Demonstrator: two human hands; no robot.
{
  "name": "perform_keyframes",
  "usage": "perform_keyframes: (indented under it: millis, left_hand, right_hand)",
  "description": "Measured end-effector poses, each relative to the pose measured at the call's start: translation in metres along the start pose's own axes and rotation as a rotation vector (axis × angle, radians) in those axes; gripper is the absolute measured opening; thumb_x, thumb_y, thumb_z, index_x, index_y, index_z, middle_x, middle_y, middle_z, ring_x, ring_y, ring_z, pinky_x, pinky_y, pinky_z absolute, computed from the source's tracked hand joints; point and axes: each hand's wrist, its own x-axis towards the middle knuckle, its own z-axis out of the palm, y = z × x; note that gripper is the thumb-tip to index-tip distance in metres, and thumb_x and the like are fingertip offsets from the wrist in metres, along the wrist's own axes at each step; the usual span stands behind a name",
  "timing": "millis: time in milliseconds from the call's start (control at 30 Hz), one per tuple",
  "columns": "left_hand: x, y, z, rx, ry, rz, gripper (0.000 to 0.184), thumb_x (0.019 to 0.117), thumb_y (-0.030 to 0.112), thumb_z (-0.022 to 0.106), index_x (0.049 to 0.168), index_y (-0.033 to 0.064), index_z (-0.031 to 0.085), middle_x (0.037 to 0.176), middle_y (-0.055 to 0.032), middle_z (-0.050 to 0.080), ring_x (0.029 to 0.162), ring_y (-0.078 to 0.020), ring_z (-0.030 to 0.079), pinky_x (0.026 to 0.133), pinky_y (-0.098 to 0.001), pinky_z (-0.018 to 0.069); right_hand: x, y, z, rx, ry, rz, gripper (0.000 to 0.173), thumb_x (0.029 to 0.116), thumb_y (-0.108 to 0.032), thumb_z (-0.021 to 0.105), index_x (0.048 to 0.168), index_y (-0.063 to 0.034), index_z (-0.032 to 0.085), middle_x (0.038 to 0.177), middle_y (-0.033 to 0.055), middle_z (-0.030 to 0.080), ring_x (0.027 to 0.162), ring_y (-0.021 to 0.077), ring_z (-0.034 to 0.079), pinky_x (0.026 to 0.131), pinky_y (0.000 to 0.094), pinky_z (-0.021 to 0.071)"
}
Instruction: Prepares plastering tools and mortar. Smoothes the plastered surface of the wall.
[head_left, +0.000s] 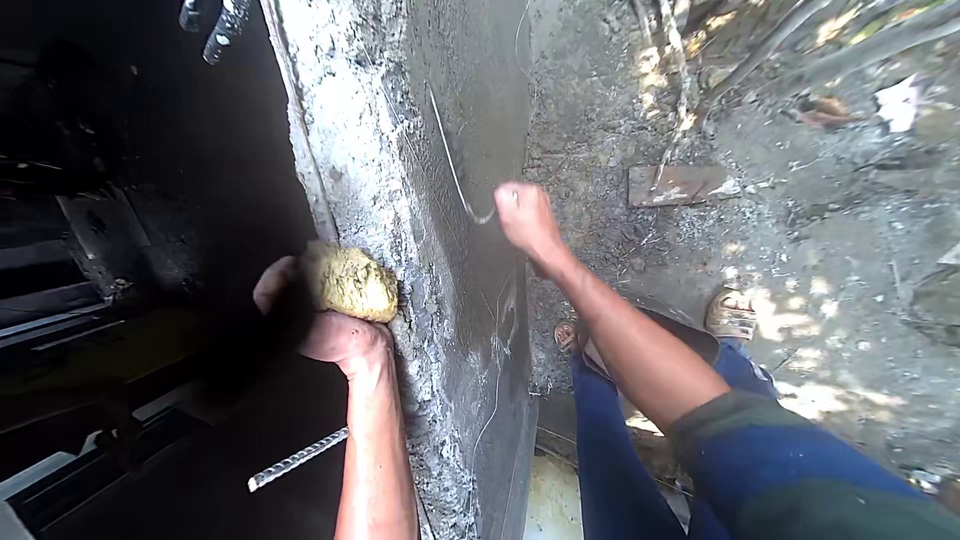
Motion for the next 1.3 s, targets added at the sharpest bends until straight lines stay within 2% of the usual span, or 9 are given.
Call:
perform_keyframes:
  millis: [200,333,400,567,800,933,1033,1100,1300]
  left_hand:
    - [-0.001,0.01,0.006,-0.016,-0.005,0.015,0.031,0.1063,0.012,0.033,0.111,0.0017,0.062,0.102,-0.0058,0.068,0.1,-0.0147,0.066,0.091,-0.0365,0.0555]
    - [0.0,0.0,0.002,-0.038,-0.012,0.005,0.033,0.1063,0.012,0.03,0.118,-0.0009,0.059,0.108,-0.0081,0.066,0.104,-0.0164,0.065,0.095,-0.0384,0.0548]
    - [-0.001,-0.002,-0.004,-0.04,-0.022,0.013,0.034,0.1074,0.013,0.03,0.119,-0.0007,0.06,0.109,-0.0088,0.067,0.106,-0.0175,0.066,0.095,-0.0397,0.0552]
    - [-0.001,0.006,0.004,-0.057,-0.015,0.012,0.032,0.1055,0.011,0.031,0.112,0.0008,0.061,0.103,-0.0061,0.067,0.101,-0.0149,0.066,0.092,-0.036,0.0552]
    - [0.0,0.001,0.001,-0.075,-0.025,0.007,0.035,0.1072,0.012,0.029,0.118,-0.001,0.06,0.108,-0.0083,0.067,0.104,-0.0172,0.066,0.094,-0.0393,0.0555]
    - [0.001,0.001,0.002,-0.083,-0.01,-0.002,0.032,0.1055,0.011,0.032,0.114,0.0001,0.061,0.103,-0.0077,0.068,0.1,-0.0172,0.067,0.09,-0.039,0.0566]
    - [0.0,-0.004,-0.003,-0.058,-0.047,0.033,0.034,0.1068,0.014,0.031,0.121,-0.0015,0.058,0.113,-0.0098,0.066,0.109,-0.019,0.065,0.097,-0.0408,0.0546]
    - [-0.002,-0.004,-0.006,-0.065,-0.05,0.027,0.036,0.1074,0.016,0.03,0.121,-0.0007,0.058,0.113,-0.0101,0.066,0.109,-0.0197,0.065,0.097,-0.0416,0.0549]
    - [0.001,0.0,-0.001,-0.063,-0.03,0.006,0.033,0.1067,0.013,0.032,0.115,-0.0004,0.061,0.106,-0.0083,0.067,0.103,-0.018,0.066,0.093,-0.0396,0.0556]
  right_hand:
    - [-0.049,0.008,-0.005,-0.045,0.014,-0.044,0.043,0.1041,-0.039,0.039,0.079,-0.0115,0.06,0.064,0.0082,0.057,0.061,0.0272,0.06,0.052,0.0504,0.045]
    - [0.006,-0.005,-0.009,-0.05,-0.01,0.022,0.044,0.1041,-0.037,0.04,0.086,-0.0074,0.068,0.082,0.0135,0.068,0.082,0.0313,0.068,0.071,0.0569,0.0525]
    - [0.026,-0.011,-0.007,-0.029,0.038,0.019,0.045,0.1041,-0.039,0.04,0.081,-0.0097,0.065,0.078,0.0098,0.066,0.077,0.0272,0.067,0.067,0.0526,0.0513]
    - [-0.067,0.017,0.012,0.02,0.025,-0.019,0.044,0.1045,-0.038,0.039,0.083,-0.0099,0.065,0.067,0.0102,0.059,0.062,0.0289,0.061,0.054,0.0524,0.0464]
    - [0.011,0.003,-0.007,-0.037,0.025,0.046,0.046,0.104,-0.04,0.04,0.086,-0.0096,0.069,0.081,0.0115,0.068,0.081,0.0297,0.068,0.07,0.0562,0.0526]
    - [-0.058,0.025,0.005,-0.016,0.004,0.008,0.046,0.1037,-0.042,0.038,0.08,-0.0113,0.062,0.067,0.0109,0.059,0.063,0.0296,0.062,0.052,0.0515,0.045]
    - [-0.002,0.01,0.002,-0.034,0.001,0.035,0.044,0.1037,-0.036,0.041,0.088,-0.0077,0.07,0.082,0.013,0.069,0.082,0.0317,0.068,0.07,0.0572,0.0521]
    - [0.018,0.005,0.003,-0.032,0.04,0.043,0.044,0.1027,-0.038,0.04,0.084,-0.0104,0.068,0.08,0.01,0.067,0.081,0.0281,0.068,0.069,0.0538,0.051]
    - [-0.069,0.038,0.012,-0.041,-0.043,0.061,0.046,0.1041,-0.041,0.038,0.084,-0.0101,0.065,0.071,0.0121,0.062,0.068,0.0316,0.064,0.057,0.055,0.0477]
